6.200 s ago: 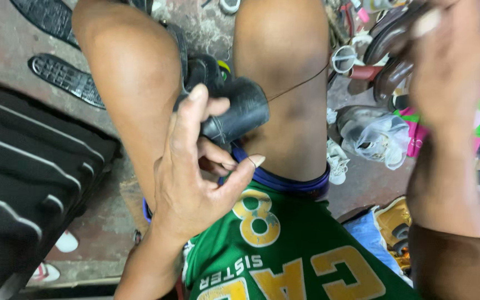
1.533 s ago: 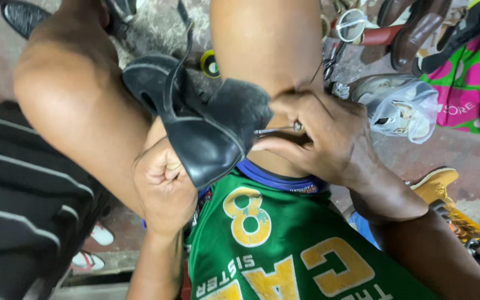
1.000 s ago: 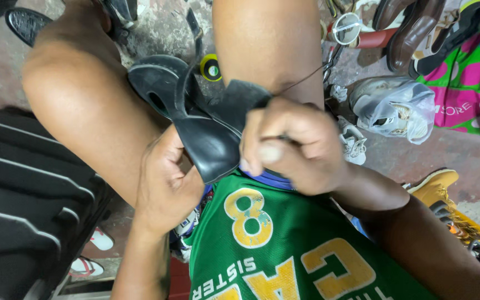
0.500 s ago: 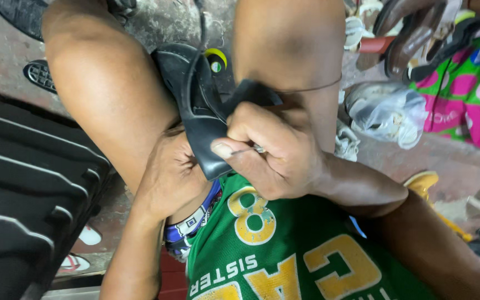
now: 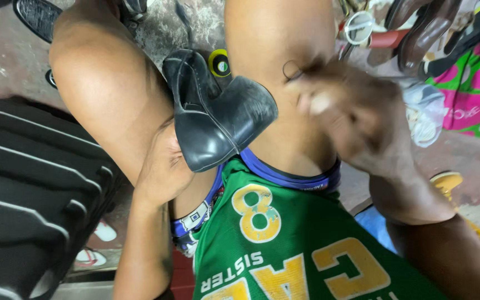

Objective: The person sews a black shoe using a needle and thread. They repeatedly push the needle through the shoe's upper and pull the thread tight to stitch the material together.

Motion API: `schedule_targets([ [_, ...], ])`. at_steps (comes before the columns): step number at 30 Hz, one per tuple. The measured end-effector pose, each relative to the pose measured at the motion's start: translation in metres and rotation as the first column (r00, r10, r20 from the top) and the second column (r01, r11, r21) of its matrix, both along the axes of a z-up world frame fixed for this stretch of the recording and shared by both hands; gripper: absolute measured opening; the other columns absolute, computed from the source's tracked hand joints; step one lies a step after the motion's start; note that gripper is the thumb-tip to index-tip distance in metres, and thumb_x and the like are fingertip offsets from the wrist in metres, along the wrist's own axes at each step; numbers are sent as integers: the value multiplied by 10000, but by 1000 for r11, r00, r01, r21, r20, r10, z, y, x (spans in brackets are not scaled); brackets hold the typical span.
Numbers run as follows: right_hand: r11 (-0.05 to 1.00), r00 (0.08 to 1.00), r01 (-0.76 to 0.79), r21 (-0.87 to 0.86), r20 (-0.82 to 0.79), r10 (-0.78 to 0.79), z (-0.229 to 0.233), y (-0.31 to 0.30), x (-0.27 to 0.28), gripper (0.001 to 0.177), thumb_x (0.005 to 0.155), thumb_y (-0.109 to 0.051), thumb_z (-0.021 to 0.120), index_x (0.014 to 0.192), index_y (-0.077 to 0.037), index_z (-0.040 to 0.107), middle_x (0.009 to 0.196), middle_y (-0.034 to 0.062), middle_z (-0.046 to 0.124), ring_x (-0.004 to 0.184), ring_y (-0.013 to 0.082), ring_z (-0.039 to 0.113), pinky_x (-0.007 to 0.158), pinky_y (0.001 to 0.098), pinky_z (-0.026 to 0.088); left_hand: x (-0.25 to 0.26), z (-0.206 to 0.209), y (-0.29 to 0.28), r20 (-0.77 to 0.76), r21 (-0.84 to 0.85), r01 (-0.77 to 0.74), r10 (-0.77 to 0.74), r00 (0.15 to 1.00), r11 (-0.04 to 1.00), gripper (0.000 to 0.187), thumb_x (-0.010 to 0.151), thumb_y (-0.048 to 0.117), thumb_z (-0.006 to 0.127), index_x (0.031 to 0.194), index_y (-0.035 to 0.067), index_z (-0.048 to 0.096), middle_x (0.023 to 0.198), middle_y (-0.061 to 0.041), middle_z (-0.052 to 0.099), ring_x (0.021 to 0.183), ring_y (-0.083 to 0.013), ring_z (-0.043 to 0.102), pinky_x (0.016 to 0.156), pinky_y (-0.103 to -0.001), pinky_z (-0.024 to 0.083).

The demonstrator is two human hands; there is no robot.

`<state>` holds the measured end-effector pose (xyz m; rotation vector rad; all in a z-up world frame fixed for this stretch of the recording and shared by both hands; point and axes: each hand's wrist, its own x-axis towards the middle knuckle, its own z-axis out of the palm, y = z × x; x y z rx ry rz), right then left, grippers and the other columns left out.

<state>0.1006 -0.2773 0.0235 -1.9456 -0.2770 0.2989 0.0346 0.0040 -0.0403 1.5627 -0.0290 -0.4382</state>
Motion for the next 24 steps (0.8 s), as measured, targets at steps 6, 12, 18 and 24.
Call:
schedule_targets([
  [6, 927, 917, -359, -109, 142, 372, -1, 11, -4, 237, 914, 7, 739, 1143, -50, 762, 908, 110, 769, 776, 187, 746, 702, 314, 589, -2, 0, -2, -2, 19, -4, 4, 1000, 1000, 87, 920, 7, 688, 1005, 0, 674, 971, -52, 686, 891, -122, 652, 799, -284, 544],
  [12, 901, 898, -407, -150, 118, 425, 10, 16, 2, 304, 884, 20, 725, 1164, -93, 760, 965, 114, 778, 833, 210, 768, 718, 317, 609, 0, 5, -6, 12, -21, -29, 29, 1000, 999, 103, 920, 5, 691, 1019, -6, 667, 1005, -68, 697, 924, -146, 656, 842, -298, 547],
  [18, 867, 877, -444, -227, 88, 472, 17, 17, 7, 383, 852, 39, 708, 1195, -125, 752, 1015, 91, 774, 889, 212, 769, 740, 310, 622, 5, 10, -4, 69, 39, -1, -2, 998, 999, 126, 910, 59, 695, 1014, -4, 662, 1003, -110, 727, 923, -207, 691, 871, -332, 552],
  [24, 796, 834, -471, -379, 103, 542, 36, 24, 14, 392, 813, 11, 738, 1172, -142, 768, 892, 58, 756, 751, 215, 727, 604, 339, 564, 8, 12, -5, 102, 58, -2, -4, 995, 998, 169, 890, 62, 700, 1042, -1, 665, 1024, -138, 728, 946, -266, 709, 886, -366, 554],
])
